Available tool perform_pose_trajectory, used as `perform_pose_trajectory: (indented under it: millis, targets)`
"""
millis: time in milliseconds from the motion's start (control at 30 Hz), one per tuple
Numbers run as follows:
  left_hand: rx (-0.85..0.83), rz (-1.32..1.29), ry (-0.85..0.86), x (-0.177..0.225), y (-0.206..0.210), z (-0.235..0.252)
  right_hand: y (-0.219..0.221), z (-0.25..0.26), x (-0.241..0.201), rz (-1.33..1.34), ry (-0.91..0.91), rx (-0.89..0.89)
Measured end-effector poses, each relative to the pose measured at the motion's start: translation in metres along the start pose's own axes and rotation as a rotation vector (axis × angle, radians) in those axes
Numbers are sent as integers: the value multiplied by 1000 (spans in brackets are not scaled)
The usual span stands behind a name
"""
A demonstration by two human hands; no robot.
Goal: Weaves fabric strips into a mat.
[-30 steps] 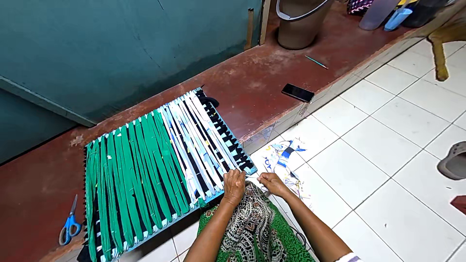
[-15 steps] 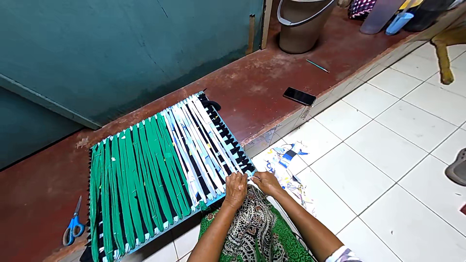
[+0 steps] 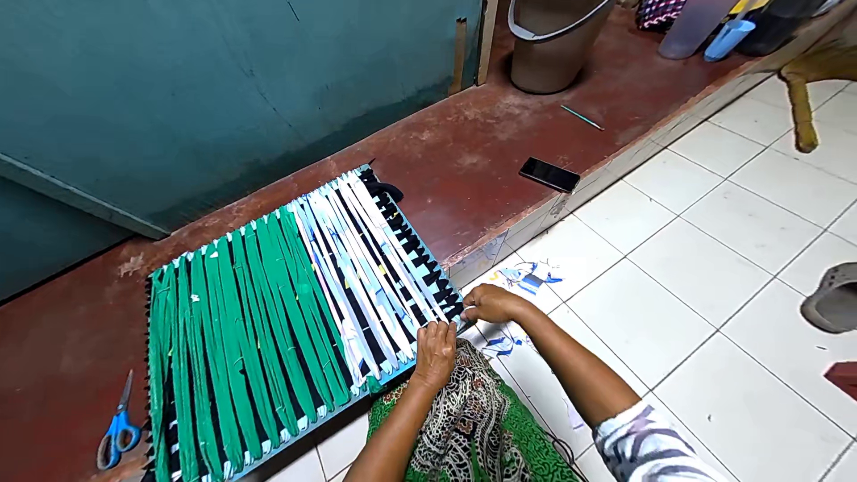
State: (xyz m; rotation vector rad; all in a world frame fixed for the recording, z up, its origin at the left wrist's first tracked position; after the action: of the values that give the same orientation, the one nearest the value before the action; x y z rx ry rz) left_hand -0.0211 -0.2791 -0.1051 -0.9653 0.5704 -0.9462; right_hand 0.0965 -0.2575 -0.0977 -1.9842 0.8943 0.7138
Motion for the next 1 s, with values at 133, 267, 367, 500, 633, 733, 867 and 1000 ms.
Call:
perform_pose_trajectory:
  millis: [133,267,367,500,633,733,867,1000]
  targets:
    - [2,13,0,0,-4,-1,5,20,-28,-152,76,-76]
    - [34,5,21,2,-8,-7,-1,28,-11,-233,265,-4]
    - [62,-26,43,0,-11,-12,-6,26,8,-226,329,33]
    - [74,-63,53,-4,-12,-9,-3,22,17,-208,344,36]
    - [-225,-104,-13,-5,-3,9,-1,21,20,-180,313,79]
    - [-715,-121,-64,-7,17,15,-3,19,15,-203,311,127]
    - [-882,-209,-94,-9,22,15,-1,16,7,-245,304,148]
    - [-844,-348,-129,-18,21,14,-11,19,3,-144,203,153]
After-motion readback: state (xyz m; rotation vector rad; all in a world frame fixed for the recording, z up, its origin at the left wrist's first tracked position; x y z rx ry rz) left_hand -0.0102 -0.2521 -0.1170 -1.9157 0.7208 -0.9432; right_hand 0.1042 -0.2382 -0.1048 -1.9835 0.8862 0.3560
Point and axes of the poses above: each hand's wrist, its own z-axis towards the middle knuckle, its own y-axis out of the palm, x = y × z, the point moved 10 cm from there along z, towards the middle knuckle, and after that the axes turned 11 degrees about z, right-handed, at the moved point
